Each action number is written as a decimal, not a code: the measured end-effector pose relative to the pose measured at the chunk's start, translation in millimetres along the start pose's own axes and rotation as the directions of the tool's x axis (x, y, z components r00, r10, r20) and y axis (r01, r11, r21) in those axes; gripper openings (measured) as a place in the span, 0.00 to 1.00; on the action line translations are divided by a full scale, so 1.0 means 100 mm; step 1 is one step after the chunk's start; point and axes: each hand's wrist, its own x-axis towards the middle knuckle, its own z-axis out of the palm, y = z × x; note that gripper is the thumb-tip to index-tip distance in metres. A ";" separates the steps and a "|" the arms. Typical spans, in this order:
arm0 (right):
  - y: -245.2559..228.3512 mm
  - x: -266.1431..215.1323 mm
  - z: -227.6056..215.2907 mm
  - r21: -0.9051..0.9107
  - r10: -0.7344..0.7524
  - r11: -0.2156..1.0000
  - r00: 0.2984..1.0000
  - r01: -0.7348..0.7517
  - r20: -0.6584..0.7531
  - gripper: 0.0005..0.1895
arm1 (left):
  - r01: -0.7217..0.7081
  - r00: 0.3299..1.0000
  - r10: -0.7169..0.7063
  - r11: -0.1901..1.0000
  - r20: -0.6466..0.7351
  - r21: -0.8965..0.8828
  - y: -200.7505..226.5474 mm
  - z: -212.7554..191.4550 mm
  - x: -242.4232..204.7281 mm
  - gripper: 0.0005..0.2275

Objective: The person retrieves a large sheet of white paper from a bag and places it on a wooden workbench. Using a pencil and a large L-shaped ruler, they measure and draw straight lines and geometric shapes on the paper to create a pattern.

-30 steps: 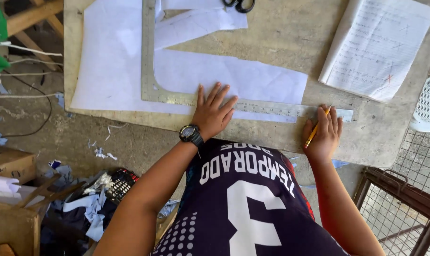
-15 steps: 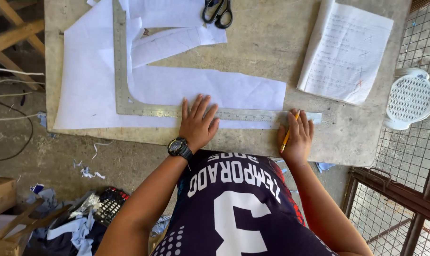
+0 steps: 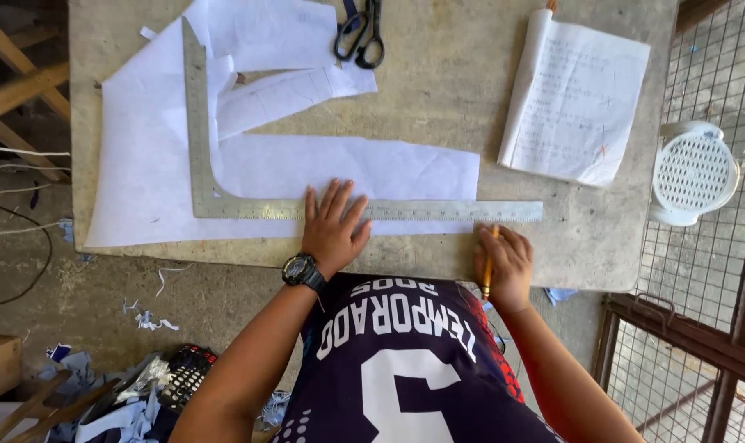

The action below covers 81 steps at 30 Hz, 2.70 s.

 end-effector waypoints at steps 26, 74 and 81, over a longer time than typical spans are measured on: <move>-0.55 0.35 0.53 0.435 0.114 0.887 0.985 -0.159 0.128 0.13 | -0.073 0.993 0.082 0.992 -0.088 0.100 -0.02 -0.01 0.01 0.16; -1.22 0.48 0.70 -0.008 0.138 0.990 0.988 -0.138 0.067 0.08 | 0.068 0.994 -0.065 0.997 -0.089 0.031 -1.99 -1.31 -0.75 0.12; -1.45 0.57 0.70 -0.130 0.172 0.978 0.982 -0.161 0.075 0.05 | 0.129 0.990 -0.125 0.990 0.064 -0.063 -2.43 -1.38 -0.93 0.11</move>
